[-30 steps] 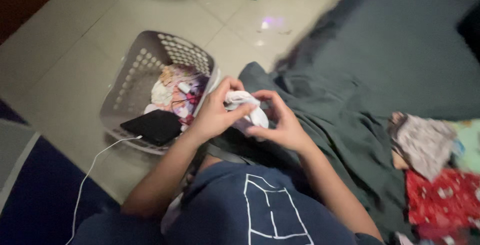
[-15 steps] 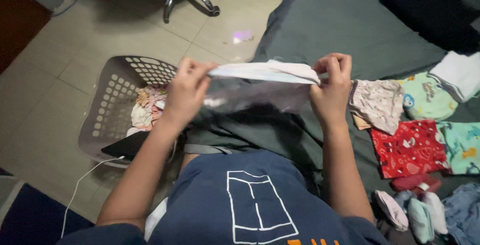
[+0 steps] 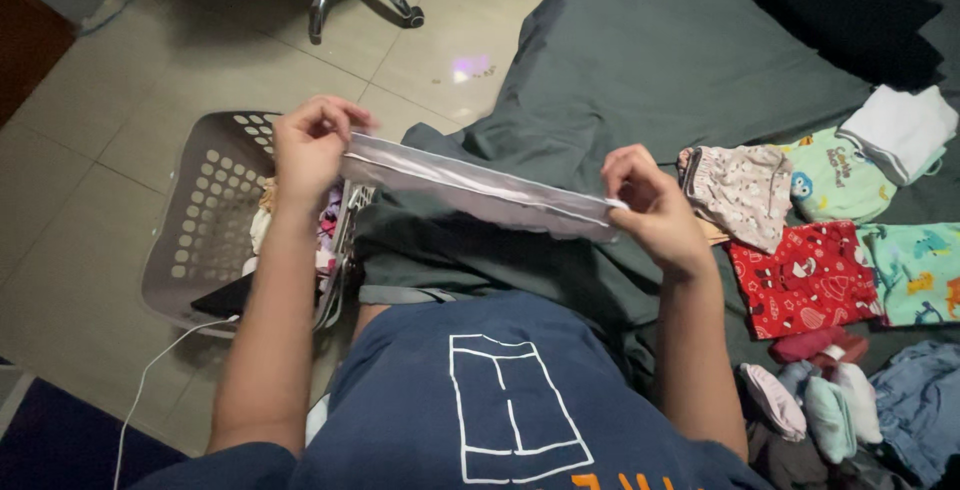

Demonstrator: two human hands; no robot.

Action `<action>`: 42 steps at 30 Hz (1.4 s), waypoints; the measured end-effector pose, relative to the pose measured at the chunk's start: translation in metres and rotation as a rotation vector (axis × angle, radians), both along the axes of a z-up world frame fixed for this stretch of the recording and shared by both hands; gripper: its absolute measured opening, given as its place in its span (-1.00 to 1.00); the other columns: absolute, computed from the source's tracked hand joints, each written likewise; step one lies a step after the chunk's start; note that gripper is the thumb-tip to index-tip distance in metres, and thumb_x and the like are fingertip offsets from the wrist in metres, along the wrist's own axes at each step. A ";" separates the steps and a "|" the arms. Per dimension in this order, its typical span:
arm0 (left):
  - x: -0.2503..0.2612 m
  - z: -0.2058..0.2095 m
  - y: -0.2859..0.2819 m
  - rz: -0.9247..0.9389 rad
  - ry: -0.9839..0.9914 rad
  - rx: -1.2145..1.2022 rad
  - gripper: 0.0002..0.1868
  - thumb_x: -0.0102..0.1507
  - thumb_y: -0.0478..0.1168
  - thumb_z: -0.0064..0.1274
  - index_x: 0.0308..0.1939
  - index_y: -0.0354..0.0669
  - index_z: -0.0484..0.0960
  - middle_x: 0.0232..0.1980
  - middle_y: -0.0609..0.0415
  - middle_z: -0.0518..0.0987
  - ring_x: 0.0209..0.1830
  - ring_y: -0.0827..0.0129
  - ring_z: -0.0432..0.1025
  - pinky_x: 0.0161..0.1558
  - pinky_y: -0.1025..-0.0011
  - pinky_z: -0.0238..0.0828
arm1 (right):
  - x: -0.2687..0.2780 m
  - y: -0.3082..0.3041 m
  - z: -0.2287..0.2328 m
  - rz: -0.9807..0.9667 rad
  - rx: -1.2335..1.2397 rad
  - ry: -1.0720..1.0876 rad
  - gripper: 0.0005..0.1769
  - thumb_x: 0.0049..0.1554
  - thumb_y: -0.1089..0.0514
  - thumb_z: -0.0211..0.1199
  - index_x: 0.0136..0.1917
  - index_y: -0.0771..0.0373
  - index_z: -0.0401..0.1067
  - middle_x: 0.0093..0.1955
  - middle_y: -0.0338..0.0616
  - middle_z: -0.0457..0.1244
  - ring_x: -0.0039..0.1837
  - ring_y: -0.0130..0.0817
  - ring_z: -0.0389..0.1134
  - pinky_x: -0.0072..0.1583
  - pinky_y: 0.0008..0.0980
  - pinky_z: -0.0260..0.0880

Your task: The person folds multiple small garments one at a time on a bed, including socks, underwear, and shirts. Each item is unfolded, smoothed, and folded into a compact shape before being placed in a pile on the bed.

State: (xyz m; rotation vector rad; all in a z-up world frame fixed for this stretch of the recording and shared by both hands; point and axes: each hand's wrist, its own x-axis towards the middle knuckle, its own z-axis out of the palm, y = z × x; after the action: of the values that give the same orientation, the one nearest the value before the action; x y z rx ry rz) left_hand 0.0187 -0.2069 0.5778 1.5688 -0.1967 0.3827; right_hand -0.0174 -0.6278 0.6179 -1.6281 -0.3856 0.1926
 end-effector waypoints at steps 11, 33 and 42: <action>-0.012 0.032 -0.036 0.209 -0.086 0.955 -0.72 0.12 -0.50 -0.04 -0.17 -0.31 0.73 -0.05 -0.16 0.64 0.03 -0.04 0.48 0.13 0.14 0.40 | 0.021 0.023 -0.006 -0.609 -1.039 -0.580 -0.83 0.00 0.31 0.42 -0.11 0.14 0.68 0.19 -0.08 0.35 0.24 -0.02 0.32 0.22 -0.17 0.36; -0.017 0.044 0.058 -0.185 0.504 0.344 -0.78 0.19 -0.18 0.28 -0.42 -0.30 0.72 -0.46 0.14 0.62 -0.44 0.56 0.42 -0.37 0.55 0.27 | 0.055 0.030 0.010 -0.277 -0.602 -0.215 -0.81 0.03 0.29 0.19 -0.18 0.34 0.61 -0.26 -0.05 0.37 -0.18 -0.31 0.37 -0.07 -0.32 0.33; -0.019 0.002 0.026 -0.352 0.309 -0.373 -0.78 0.10 -0.45 0.24 -0.22 -0.22 0.58 -0.22 0.05 0.60 -0.29 0.43 0.51 -0.23 0.49 0.49 | 0.067 -0.028 0.037 -0.060 -0.054 -0.031 -0.70 0.03 0.37 0.35 0.02 0.23 0.38 -0.05 -0.24 0.34 -0.01 -0.49 0.38 0.04 -0.48 0.41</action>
State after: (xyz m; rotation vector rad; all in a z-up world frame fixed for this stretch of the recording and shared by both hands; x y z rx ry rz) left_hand -0.0006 -0.1809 0.5797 1.1767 -0.1472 -0.0983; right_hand 0.0492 -0.6563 0.6548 -1.6957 -0.3575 0.1336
